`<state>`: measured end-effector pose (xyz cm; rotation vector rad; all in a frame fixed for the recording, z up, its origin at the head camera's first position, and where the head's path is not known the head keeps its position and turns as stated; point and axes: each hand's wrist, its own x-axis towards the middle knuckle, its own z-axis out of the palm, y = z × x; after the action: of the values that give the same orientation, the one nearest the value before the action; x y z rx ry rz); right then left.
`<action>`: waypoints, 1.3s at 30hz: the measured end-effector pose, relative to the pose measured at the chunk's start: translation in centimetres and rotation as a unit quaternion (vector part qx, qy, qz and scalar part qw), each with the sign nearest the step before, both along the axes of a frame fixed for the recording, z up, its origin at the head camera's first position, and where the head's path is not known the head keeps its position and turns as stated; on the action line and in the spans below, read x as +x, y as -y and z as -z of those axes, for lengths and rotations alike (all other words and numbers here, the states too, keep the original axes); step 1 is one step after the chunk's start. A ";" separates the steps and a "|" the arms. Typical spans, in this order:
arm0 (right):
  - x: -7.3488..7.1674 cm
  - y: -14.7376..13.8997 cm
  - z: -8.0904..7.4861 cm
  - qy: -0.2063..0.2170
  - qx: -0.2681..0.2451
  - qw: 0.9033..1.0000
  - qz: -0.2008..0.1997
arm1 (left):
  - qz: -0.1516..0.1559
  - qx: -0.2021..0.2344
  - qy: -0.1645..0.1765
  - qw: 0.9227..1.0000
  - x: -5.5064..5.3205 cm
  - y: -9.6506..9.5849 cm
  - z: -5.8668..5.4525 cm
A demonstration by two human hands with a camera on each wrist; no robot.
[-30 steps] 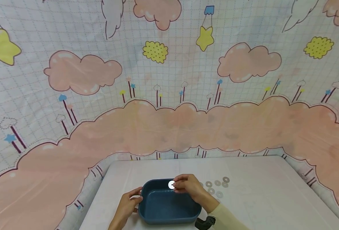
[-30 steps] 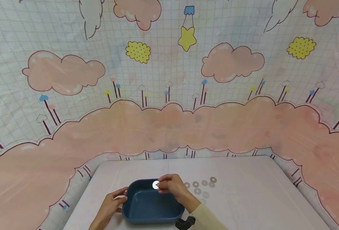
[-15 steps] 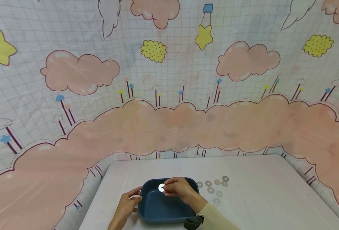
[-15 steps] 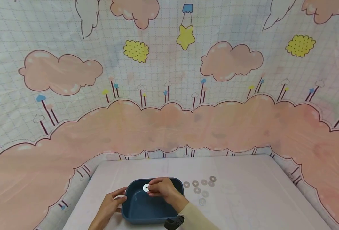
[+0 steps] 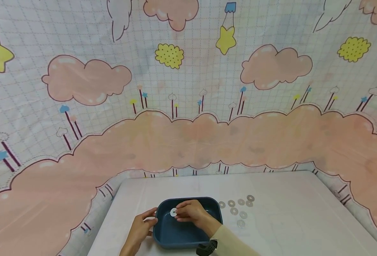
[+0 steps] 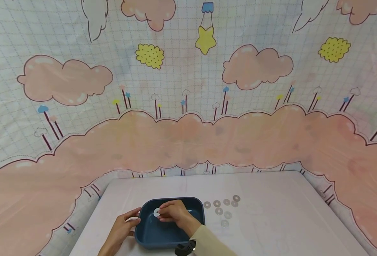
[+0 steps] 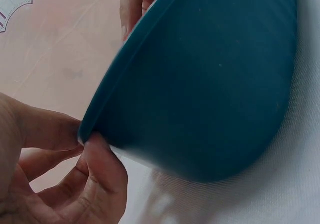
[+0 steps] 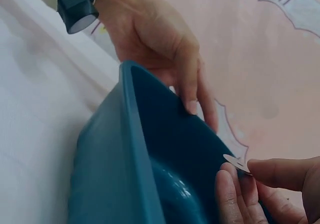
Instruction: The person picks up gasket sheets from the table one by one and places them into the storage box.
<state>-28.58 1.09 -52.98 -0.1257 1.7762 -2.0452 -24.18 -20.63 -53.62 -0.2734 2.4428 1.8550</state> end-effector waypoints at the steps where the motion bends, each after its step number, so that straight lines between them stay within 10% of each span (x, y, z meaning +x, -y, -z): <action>1: 0.0 0.2 0.0 0.003 0.004 1.000 0.004 | 0.000 0.000 -0.001 1.000 0.0 0.0 0.0; 20: 0.6 1.5 0.6 0.007 0.045 0.999 0.021 | 0.004 0.002 -0.004 1.000 0.4 0.2 0.3; 39: 1.6 -3.3 -2.0 -0.065 -0.004 0.998 0.020 | -0.004 0.011 0.010 1.000 0.4 0.2 0.4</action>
<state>-27.01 4.43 -51.02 -0.2313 1.8603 -2.1168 -23.76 -20.83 -54.00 -0.2993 2.4090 1.8716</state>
